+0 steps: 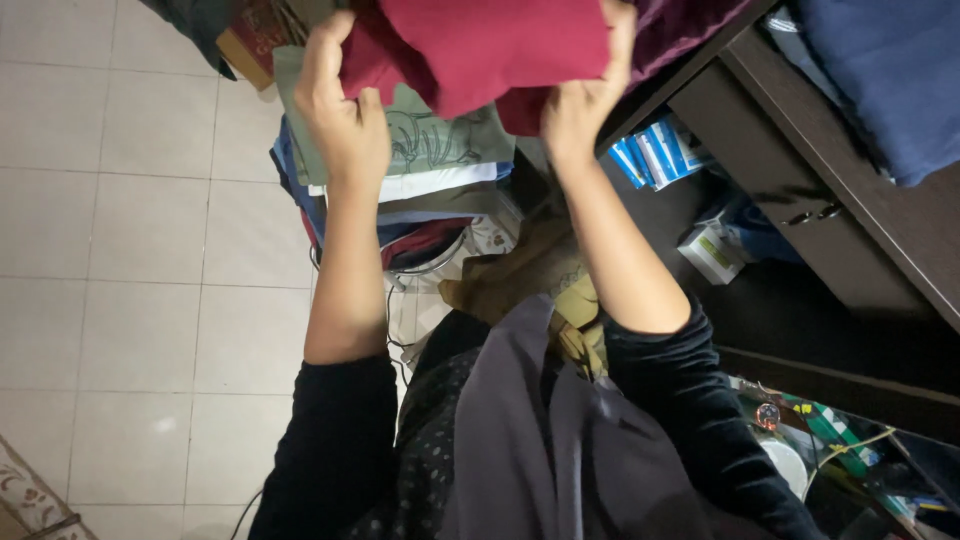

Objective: Fold several shirts and place them neatly on a shelf inside a wardrobe.

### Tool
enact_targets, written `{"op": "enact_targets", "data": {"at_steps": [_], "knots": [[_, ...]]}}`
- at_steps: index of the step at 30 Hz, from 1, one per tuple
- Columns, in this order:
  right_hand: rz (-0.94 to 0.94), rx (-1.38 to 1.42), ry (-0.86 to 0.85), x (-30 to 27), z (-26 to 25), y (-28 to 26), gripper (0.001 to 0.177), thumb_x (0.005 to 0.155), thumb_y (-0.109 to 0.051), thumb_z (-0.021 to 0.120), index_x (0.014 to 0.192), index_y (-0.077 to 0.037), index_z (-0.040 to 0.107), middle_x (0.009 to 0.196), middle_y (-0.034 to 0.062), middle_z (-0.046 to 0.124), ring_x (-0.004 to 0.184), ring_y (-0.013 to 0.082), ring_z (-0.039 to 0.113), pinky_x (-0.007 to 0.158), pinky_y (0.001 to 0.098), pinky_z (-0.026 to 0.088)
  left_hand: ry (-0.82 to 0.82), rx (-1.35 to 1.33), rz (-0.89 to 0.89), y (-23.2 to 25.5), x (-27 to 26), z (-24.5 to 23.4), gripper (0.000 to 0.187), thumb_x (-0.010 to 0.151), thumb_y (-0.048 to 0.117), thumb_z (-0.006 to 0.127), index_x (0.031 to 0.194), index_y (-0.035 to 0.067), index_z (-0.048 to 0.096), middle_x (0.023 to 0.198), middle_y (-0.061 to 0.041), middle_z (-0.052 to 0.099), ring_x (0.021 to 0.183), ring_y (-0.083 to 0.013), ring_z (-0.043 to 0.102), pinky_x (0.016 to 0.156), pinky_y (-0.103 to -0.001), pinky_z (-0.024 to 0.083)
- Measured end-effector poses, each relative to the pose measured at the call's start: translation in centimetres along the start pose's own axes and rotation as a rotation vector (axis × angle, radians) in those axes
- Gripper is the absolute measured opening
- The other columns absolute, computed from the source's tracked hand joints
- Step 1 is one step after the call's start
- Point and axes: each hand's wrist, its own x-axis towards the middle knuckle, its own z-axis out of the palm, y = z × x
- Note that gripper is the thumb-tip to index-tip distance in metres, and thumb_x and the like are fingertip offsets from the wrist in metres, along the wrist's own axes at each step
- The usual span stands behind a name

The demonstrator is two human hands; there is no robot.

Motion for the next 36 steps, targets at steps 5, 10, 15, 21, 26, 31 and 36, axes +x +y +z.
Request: {"op": "enact_targets", "data": {"at_steps": [5, 10, 15, 21, 26, 31, 36], "knots": [[-0.204, -0.364, 0.027, 1.2, -3.7, -5.1, 0.027, 0.097, -0.020, 0.070, 0.114, 0.001, 0.064, 0.111, 0.0041, 0.058, 0.099, 0.0166, 0.060, 0.094, 0.0342, 0.052, 0.093, -0.304, 0.063, 1.2, -1.3, 4.3, 0.032, 0.087, -0.013, 0.053, 0.116, -0.001, 0.060, 0.105, -0.011, 0.064, 0.094, -0.0258, 0.067, 0.086, -0.036, 0.054], [-0.192, -0.554, 0.045, -0.6, -8.9, -12.3, 0.040, 0.099, -0.037, 0.068, 0.112, 0.001, 0.063, 0.113, 0.0063, 0.052, 0.105, 0.0195, 0.058, 0.094, 0.0365, 0.051, 0.072, -0.795, 0.060, 8.2, -2.8, 7.2, 0.015, 0.095, 0.005, 0.061, 0.110, 0.003, 0.058, 0.091, -0.006, 0.068, 0.081, -0.0171, 0.066, 0.074, -0.031, 0.056], [-0.123, -0.814, 0.167, -3.8, -16.1, -18.8, 0.048, 0.093, -0.038, 0.084, 0.118, -0.002, 0.063, 0.112, 0.0049, 0.054, 0.104, 0.0207, 0.060, 0.094, 0.0364, 0.049, -0.378, -0.919, 0.023, 14.5, -4.2, 7.4, 0.025, 0.098, 0.014, 0.069, 0.119, 0.003, 0.063, 0.105, -0.008, 0.075, 0.090, -0.0182, 0.076, 0.083, -0.034, 0.062], [0.041, -1.058, 0.191, -6.2, -13.6, -27.4, 0.106, 0.095, -0.031, 0.102, 0.159, -0.011, 0.020, 0.157, 0.0167, 0.047, 0.143, 0.0243, 0.054, 0.115, 0.0395, 0.042, -0.542, -0.914, -0.006, 17.7, -8.9, 12.3, 0.039, 0.082, 0.007, 0.073, 0.116, 0.000, 0.056, 0.107, -0.012, 0.067, 0.103, -0.0207, 0.071, 0.095, -0.031, 0.054], [-0.061, -1.212, -0.116, -10.4, -15.2, -28.5, 0.101, 0.080, -0.021, 0.094, 0.157, -0.012, 0.030, 0.158, 0.0201, 0.036, 0.148, 0.0342, 0.043, 0.124, 0.0448, 0.038, -0.791, -1.131, -0.129, 21.5, -13.6, 15.9, 0.043, 0.080, 0.004, 0.071, 0.120, -0.001, 0.055, 0.106, -0.010, 0.065, 0.104, -0.0157, 0.065, 0.097, -0.031, 0.053], [0.114, -1.219, 0.075, -15.1, -18.6, -28.1, 0.052, 0.083, 0.008, 0.074, 0.131, -0.004, 0.059, 0.128, 0.0179, 0.065, 0.118, 0.0325, 0.067, 0.105, 0.0392, 0.053, -1.049, -1.360, -0.234, 23.5, -16.6, 18.4, 0.035, 0.090, 0.002, 0.067, 0.119, 0.001, 0.048, 0.101, -0.008, 0.059, 0.098, -0.0127, 0.063, 0.095, -0.029, 0.053], [0.114, -1.159, 0.287, -18.4, -22.8, -29.3, 0.028, 0.088, 0.011, 0.063, 0.114, 0.000, 0.063, 0.110, 0.0147, 0.070, 0.097, 0.0216, 0.067, 0.091, 0.0307, 0.053, -1.228, -1.181, -0.012, 25.4, -14.9, 18.4, 0.052, 0.088, 0.013, 0.075, 0.132, 0.002, 0.050, 0.116, -0.012, 0.067, 0.109, -0.0219, 0.069, 0.099, -0.035, 0.055]]}}
